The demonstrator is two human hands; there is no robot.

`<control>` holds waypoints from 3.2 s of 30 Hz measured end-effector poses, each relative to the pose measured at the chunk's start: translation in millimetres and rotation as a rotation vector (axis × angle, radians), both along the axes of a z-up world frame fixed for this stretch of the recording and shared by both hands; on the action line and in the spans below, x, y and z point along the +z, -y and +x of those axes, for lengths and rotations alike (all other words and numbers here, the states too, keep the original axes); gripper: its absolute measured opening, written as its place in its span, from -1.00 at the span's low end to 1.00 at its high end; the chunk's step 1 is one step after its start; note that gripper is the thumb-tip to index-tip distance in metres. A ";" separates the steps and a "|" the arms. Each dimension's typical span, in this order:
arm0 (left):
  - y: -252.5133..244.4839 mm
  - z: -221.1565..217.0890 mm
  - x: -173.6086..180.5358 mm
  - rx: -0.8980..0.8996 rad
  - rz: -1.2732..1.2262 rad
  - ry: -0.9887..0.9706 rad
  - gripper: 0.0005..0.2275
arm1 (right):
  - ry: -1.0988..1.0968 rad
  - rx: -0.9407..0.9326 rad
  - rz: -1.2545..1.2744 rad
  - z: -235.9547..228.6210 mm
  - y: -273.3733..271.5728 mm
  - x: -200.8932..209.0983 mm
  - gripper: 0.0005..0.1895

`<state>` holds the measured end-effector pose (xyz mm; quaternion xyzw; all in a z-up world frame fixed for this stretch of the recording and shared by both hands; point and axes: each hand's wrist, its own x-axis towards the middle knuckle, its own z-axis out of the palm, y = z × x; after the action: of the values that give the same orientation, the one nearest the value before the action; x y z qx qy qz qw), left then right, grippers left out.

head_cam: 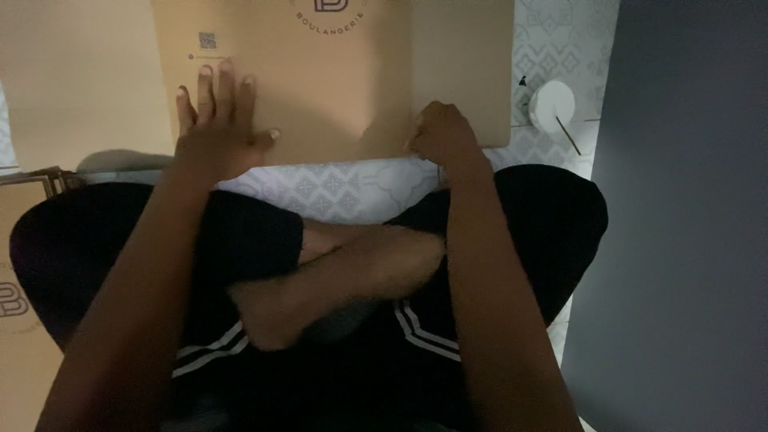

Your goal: The person applies a white substance from a small container onto a piece of brown packaging material using a swab, while sitting cross-legged on the floor next to a stack of flattened cardboard boxes.

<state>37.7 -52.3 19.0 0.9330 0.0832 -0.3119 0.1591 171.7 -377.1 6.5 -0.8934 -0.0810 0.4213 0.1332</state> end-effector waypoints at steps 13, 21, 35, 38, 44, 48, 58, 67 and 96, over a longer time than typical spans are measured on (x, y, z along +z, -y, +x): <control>-9.9 -17.5 -30.1 -0.160 0.071 0.393 -0.20 | -0.025 0.040 -0.079 -1.4 8.6 18.0 -0.77; 35.2 33.8 7.4 -0.003 0.127 0.460 -0.48 | 0.161 -0.092 0.363 19.8 -2.5 4.4 -0.90; 131.0 131.9 -60.1 -0.330 -0.097 0.794 -0.44 | 0.070 -0.084 0.152 20.3 -11.7 -4.0 -0.69; 131.9 130.7 -53.5 -0.306 -0.139 0.849 -0.42 | 0.053 -0.020 0.070 15.4 -11.0 -10.5 -0.75; 130.7 132.5 -43.5 -0.345 -0.056 0.709 -0.38 | 0.119 0.005 0.110 -5.8 -5.1 -6.7 -0.87; 130.5 131.5 -44.4 -0.329 -0.069 0.744 -0.44 | 0.142 0.050 0.101 -15.4 5.2 -28.5 -0.81; 132.5 142.1 -63.1 -0.387 0.116 0.839 -0.46 | 0.525 -0.001 0.319 -32.1 -21.9 -26.8 -0.61; 126.8 175.6 -70.9 -0.347 0.103 0.781 -0.44 | 0.673 0.445 0.001 -38.9 -21.1 -56.8 -0.07; 107.1 306.4 -48.7 -0.165 0.095 0.456 -0.31 | 0.751 0.394 0.104 -36.4 -33.3 -12.1 -0.31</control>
<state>344.1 -159.4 -29.8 0.9894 -0.0165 -0.1008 0.1037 135.2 -343.8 -5.6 -0.9444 -0.3142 0.0792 0.0564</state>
